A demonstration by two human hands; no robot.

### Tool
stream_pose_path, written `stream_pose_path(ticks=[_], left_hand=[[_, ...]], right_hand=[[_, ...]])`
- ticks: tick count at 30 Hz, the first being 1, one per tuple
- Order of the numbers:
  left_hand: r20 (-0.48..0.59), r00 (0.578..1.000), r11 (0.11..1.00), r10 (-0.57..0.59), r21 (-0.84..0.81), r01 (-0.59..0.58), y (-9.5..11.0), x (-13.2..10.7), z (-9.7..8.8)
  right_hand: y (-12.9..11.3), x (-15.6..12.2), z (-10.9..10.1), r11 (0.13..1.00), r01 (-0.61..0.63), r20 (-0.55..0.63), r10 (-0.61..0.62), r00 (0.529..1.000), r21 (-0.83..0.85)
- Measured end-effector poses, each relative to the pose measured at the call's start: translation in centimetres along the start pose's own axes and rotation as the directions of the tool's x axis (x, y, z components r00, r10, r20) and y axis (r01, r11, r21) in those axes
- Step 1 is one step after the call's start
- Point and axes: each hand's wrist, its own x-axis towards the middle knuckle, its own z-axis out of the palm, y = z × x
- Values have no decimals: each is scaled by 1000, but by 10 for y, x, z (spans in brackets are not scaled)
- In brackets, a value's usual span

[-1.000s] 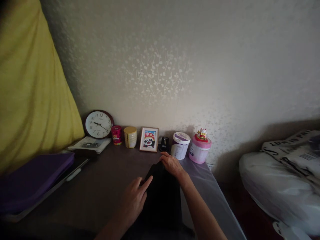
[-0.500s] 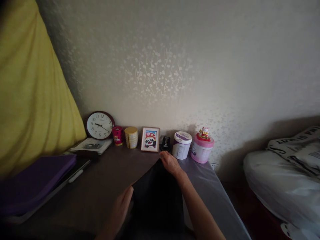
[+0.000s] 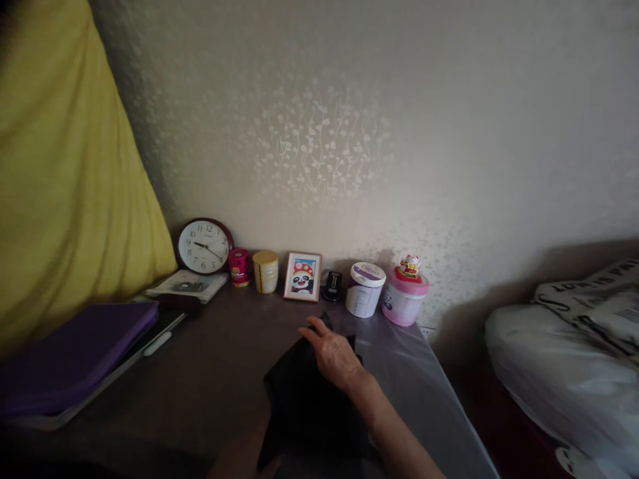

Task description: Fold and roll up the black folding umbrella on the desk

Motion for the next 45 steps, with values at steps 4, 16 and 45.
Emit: stream_pose_path(ticks=[4, 16, 45], left_hand=[[34, 999, 999, -26, 49, 24, 9, -1, 0], [5, 998, 948, -62, 314, 57, 29, 3, 28], [-193, 981, 751, 18, 650, 114, 31, 3, 56]], right_hand=[[-12, 2, 5, 995, 90, 49, -88, 995, -43], [-14, 8, 17, 996, -53, -32, 51, 998, -75], [60, 19, 36, 919, -389, -45, 392, 919, 68]])
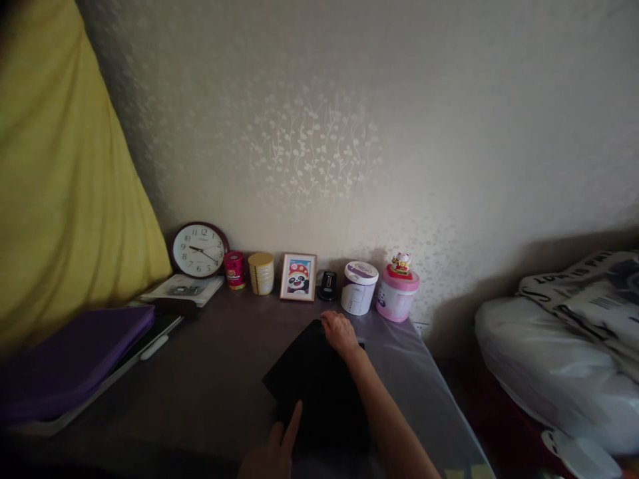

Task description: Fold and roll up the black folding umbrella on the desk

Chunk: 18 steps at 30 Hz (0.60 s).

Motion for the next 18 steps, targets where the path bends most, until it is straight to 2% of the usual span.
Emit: stream_pose_path(ticks=[7, 18], left_hand=[[-74, 997, 999, -23, 34, 25, 2, 0, 6], [-131, 991, 999, -28, 40, 33, 1, 1, 16]], right_hand=[[12, 8, 8, 998, 16, 76, -20, 997, 58], [9, 9, -3, 999, 46, 94, -47, 994, 14]])
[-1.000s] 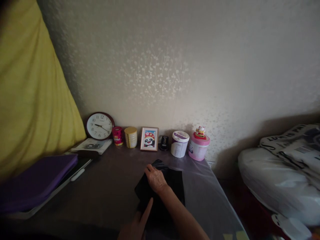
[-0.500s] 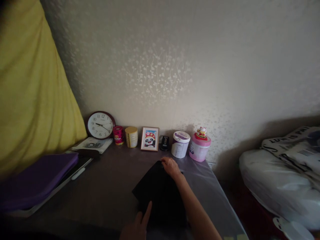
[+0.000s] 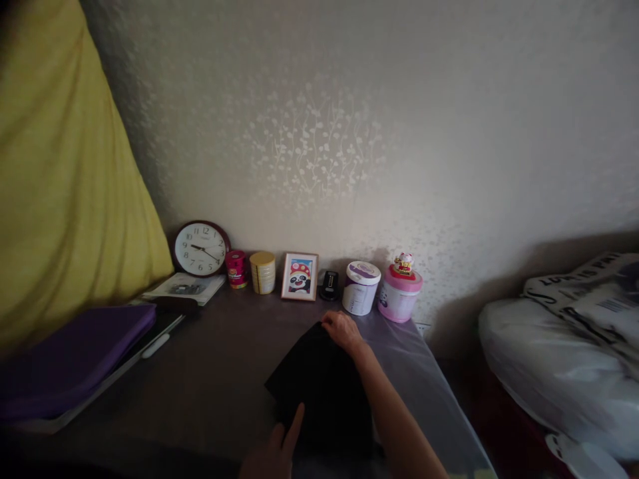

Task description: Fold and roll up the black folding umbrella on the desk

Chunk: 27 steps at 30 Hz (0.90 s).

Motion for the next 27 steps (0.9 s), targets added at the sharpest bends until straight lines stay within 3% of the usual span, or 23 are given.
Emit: stream_pose_path(ticks=[13, 20, 27], left_hand=[[22, 1000, 1000, 6, -12, -6, -1, -1, -7], [92, 996, 999, -9, -30, 12, 1, 1, -10], [54, 999, 999, -9, -38, 12, 1, -1, -10]], right_hand=[[-9, 2, 1, 995, -94, 44, 96, 994, -37], [-8, 5, 3, 992, -110, 46, 108, 993, 53], [-3, 20, 10, 954, -153, 53, 144, 988, 256]])
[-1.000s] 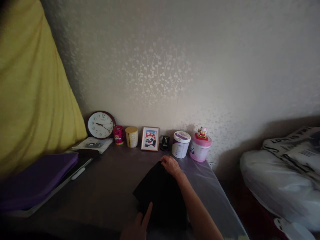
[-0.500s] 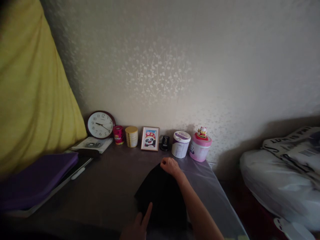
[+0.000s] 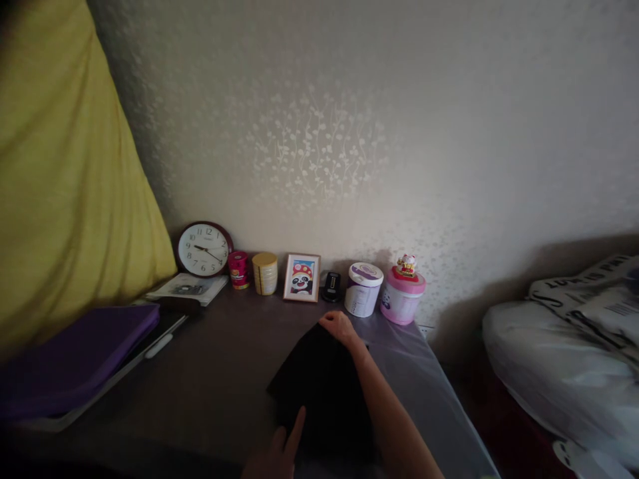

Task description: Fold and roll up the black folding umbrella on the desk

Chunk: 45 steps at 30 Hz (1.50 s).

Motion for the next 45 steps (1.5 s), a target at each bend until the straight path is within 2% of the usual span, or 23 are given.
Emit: stream_pose_path(ticks=[5, 9, 15, 22, 27, 30, 31, 34, 37, 39, 41, 45], left_hand=[[20, 1000, 1000, 7, 18, -7, -1, 1, 3], [26, 999, 1000, 18, 23, -19, -1, 1, 2], [10, 1000, 1000, -21, 9, 21, 2, 2, 1], [-35, 996, 996, -78, 29, 79, 6, 3, 7], [66, 997, 997, -50, -63, 55, 2, 5, 6], [142, 990, 995, -25, -94, 39, 0, 7, 5], [153, 988, 995, -17, -96, 32, 0, 8, 5], [121, 993, 995, 2, -103, 11, 0, 8, 5], [40, 999, 996, 3, -90, 0, 2, 6, 6], [11, 1000, 998, -1, -67, 2, 2, 5, 6], [28, 1000, 998, -2, -65, 4, 2, 5, 5], [178, 984, 990, -1, -142, 26, 2, 8, 1]], right_hand=[[6, 5, 7, 990, -46, 12, 45, 999, 133], [9, 9, 15, 991, -59, 6, 58, 998, 121], [7, 16, 29, 997, -57, -41, 55, 998, -58], [-4, 8, 46, 957, -40, -70, 21, 997, -287], [-18, -6, 35, 930, 4, -126, -54, 991, -368], [-30, -34, 29, 925, 95, -135, -154, 979, -368], [-35, -47, 29, 920, 179, -125, -234, 964, -348], [-44, -89, 34, 869, 452, 24, -457, 889, -201], [-46, -113, 42, 803, 581, 146, -564, 813, -132], [-42, -112, 46, 796, 587, 178, -562, 807, -147], [-35, -99, 48, 803, 567, 186, -538, 822, -185], [-23, -64, 47, 813, 512, 182, -479, 859, -276]])
